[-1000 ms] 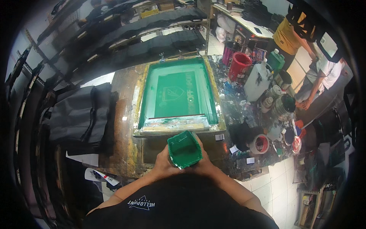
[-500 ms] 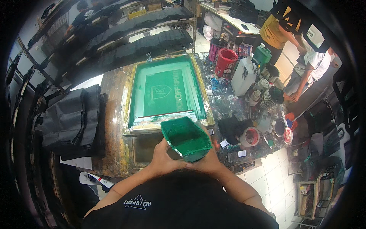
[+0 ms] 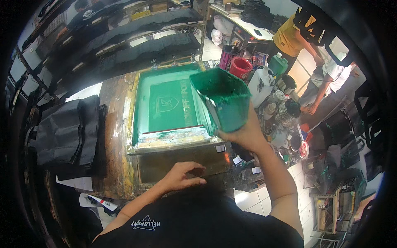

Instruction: The person performs screen printing on black bags by applying green ink through a stencil using a squeegee, lifting the frame to reveal the printed design, and then setting the bags aside to stack them.

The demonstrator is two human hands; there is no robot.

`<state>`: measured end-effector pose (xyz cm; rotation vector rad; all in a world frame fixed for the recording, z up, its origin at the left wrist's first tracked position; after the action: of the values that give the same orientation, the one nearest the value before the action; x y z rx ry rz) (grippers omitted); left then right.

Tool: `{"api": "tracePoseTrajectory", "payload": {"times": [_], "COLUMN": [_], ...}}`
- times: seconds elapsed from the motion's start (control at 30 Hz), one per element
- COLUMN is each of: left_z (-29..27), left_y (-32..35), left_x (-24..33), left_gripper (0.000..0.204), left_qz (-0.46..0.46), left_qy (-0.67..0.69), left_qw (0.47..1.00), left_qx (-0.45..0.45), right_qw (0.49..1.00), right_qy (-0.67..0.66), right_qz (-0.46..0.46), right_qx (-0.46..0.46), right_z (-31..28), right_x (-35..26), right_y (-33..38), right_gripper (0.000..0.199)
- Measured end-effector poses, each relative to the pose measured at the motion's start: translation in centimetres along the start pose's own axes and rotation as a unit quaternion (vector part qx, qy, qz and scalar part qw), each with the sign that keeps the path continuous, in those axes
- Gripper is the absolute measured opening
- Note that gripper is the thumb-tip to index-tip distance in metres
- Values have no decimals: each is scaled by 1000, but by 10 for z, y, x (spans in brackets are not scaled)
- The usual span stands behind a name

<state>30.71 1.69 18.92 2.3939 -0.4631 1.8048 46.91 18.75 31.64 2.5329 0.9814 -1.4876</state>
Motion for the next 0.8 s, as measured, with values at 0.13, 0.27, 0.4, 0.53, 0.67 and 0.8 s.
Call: {"api": "tracePoseTrajectory", "payload": {"times": [0.13,0.27,0.4,0.53,0.67,0.8], "left_z": [18,33,69,87,85,83], "left_y": [-6,-25,-45,-51,-51,-51], "left_x": [-39,-53,-82,-96,-95,-87], "left_gripper": [47,44,38,38,38,39], "left_qz": [-56,-46,-25,-65,-37,-6], "left_qy": [63,82,283,409,457,443], "left_qw": [993,983,925,858,828,836], "left_qx": [-83,-156,-250,-304,-322,-324], "right_qw": [998,992,995,995,992,992], "right_qy": [22,60,39,56,82,73], "right_qz": [-64,-112,-85,-48,-37,16], "right_qx": [6,-5,-30,-67,-85,-98], "right_z": [-5,-3,11,21,31,43], "right_x": [2,20,34,55,78,98], "right_y": [-56,-107,-149,-188,-220,-240], "right_gripper": [121,126,118,117,116,116]}}
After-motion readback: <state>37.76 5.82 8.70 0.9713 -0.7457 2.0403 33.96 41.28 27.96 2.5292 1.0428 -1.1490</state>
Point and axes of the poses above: each hand's wrist, its own y-axis away from the middle knuckle, its own z-axis out of the palm, x = y × z, the point moved 7 cm from there along -y, towards the middle knuckle, and after that the axes turned 2 degrees about -x, right-handed, at the moved point
